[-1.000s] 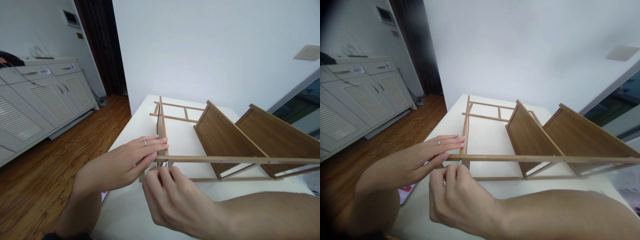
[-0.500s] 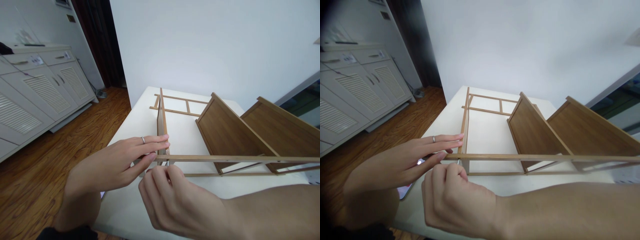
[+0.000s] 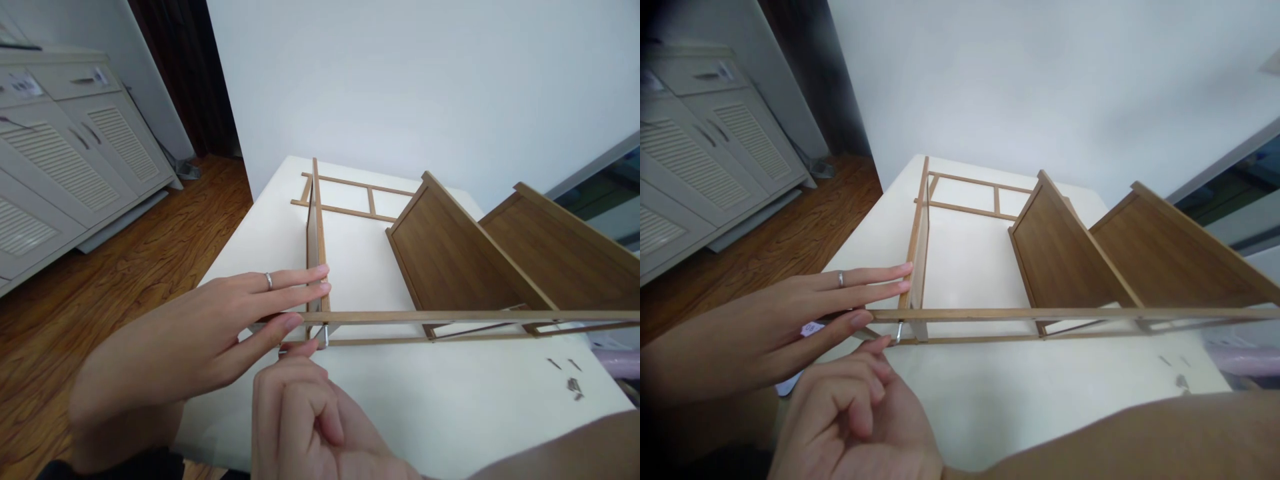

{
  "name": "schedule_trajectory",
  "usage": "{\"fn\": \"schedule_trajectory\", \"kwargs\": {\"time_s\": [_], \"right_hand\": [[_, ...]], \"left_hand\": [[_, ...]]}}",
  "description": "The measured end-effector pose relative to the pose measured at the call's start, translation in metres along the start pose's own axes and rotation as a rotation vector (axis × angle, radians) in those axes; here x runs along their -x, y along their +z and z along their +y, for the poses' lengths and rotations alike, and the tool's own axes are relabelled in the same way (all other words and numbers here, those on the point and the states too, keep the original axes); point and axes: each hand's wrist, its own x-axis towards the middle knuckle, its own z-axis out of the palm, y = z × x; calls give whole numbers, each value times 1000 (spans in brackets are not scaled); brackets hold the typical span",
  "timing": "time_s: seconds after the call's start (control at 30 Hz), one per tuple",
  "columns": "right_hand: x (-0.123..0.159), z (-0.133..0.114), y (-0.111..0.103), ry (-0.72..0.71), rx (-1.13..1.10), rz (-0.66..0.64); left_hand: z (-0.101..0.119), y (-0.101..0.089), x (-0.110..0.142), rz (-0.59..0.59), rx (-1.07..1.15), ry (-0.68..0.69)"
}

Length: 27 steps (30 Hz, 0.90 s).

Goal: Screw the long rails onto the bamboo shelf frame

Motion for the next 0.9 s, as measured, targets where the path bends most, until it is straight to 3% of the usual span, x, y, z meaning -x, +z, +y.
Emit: {"fn": "schedule_trajectory", "kwargs": {"time_s": [0.13,0.2,0.27,0.4,0.5,0.57,0.7,0.77,0.83,0.9], "right_hand": [[-1,-6,12,-197,849,-74],[-1,-6,8,-298,964,-129],[-1,-3,0,-356,834,-164],[-2,4,-9,-289,393,-208],[-4,5,-7,-105,-6,-152],[-4,3,-5,117,-432,-81],[4,-1,-2,721,-1673,-3],[8,0,0,982,-2176,25],[10,5,2,1158,-2473,16],[11,12,2,1264,-2655,-121]], "left_hand": [[0,-1,1,-21,16,-22],[1,0,2,-13,21,-24],[1,0,2,-13,18,-24],[2,-1,0,-14,25,0],[2,-3,-2,-24,38,4],[1,-4,-4,-17,44,-7],[-2,-6,-5,4,48,-7],[-3,-7,-5,-11,43,-1],[-4,-7,-5,-26,39,-6],[-4,-8,-6,-31,37,-9]]}}
